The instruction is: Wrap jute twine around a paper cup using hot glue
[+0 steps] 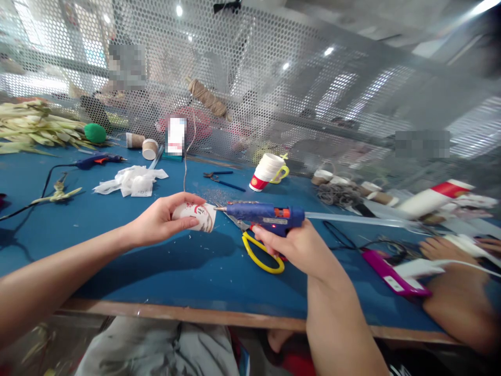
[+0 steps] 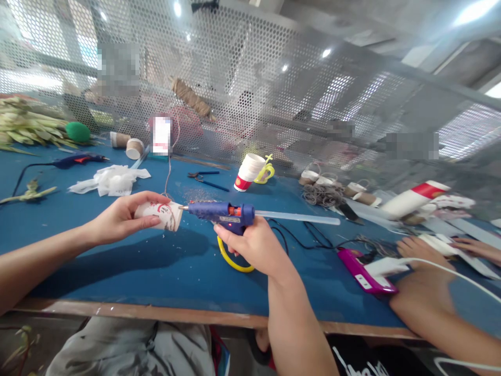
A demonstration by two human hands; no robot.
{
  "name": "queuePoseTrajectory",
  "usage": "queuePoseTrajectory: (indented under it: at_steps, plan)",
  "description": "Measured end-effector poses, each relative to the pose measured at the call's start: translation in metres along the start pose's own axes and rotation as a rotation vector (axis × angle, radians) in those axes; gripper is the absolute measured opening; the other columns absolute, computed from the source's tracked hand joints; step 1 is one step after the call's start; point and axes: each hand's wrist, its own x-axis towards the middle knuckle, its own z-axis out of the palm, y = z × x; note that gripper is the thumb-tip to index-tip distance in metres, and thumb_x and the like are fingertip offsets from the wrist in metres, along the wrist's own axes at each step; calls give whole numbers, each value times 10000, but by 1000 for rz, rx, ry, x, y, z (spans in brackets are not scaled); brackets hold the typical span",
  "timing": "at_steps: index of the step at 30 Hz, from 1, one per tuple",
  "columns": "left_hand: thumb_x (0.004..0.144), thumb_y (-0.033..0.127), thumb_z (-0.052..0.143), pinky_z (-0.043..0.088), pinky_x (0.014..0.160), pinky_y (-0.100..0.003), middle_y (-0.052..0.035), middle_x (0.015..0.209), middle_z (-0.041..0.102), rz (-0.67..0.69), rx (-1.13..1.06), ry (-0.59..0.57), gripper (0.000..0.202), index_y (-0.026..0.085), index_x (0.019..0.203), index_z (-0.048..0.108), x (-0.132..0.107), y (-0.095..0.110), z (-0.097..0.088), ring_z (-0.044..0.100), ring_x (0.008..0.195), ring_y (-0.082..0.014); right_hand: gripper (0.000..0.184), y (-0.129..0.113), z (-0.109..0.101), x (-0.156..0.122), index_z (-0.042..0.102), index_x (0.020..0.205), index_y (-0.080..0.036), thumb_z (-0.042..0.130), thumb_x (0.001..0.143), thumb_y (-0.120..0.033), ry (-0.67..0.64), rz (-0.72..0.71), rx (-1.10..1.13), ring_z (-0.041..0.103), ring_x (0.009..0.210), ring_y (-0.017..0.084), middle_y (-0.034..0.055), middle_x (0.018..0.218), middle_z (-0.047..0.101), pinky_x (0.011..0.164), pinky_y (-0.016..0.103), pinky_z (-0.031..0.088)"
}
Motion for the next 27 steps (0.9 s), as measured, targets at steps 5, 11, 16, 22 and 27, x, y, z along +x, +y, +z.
queuePoseTrajectory:
  at_steps: [5,11,16,22,27]
  plan:
    - [776,350,568,469,648,-218,-83,964,654,15,3,4,385,122,1084,539,0,0,-1,585,742,-135,236,2,-2,-2,527,580,-176,575,736,-346,-90,-24,35,469,385,92,-30,410,494,412,213,437]
    - [777,353,572,472,635,-219,-83,938,657,46,12,1,385,120,1082,538,-1,-1,1,592,744,-140,239,3,-1,1,520,585,-166,574,743,-337,-86,-12,58,458,379,86,-30,406,488,412,211,424]
    - [786,350,563,461,589,-198,-69,890,661,82,35,4,376,125,1086,538,-2,-1,1,579,675,-116,224,6,-3,2,540,607,-165,569,760,-326,-76,-46,90,455,378,83,-33,399,482,421,212,422]
    - [791,327,561,460,594,-197,-81,900,660,97,37,-1,376,109,1096,524,-3,0,1,574,671,-110,227,12,-5,2,559,650,-141,591,749,-343,-187,-15,149,453,373,76,-24,429,499,384,201,399]
    - [793,309,556,452,585,-186,-63,853,654,144,50,-8,354,108,1083,531,-4,3,1,553,644,-96,248,10,-4,3,540,599,-150,585,760,-334,-97,-47,158,459,388,80,-25,413,490,415,215,412]
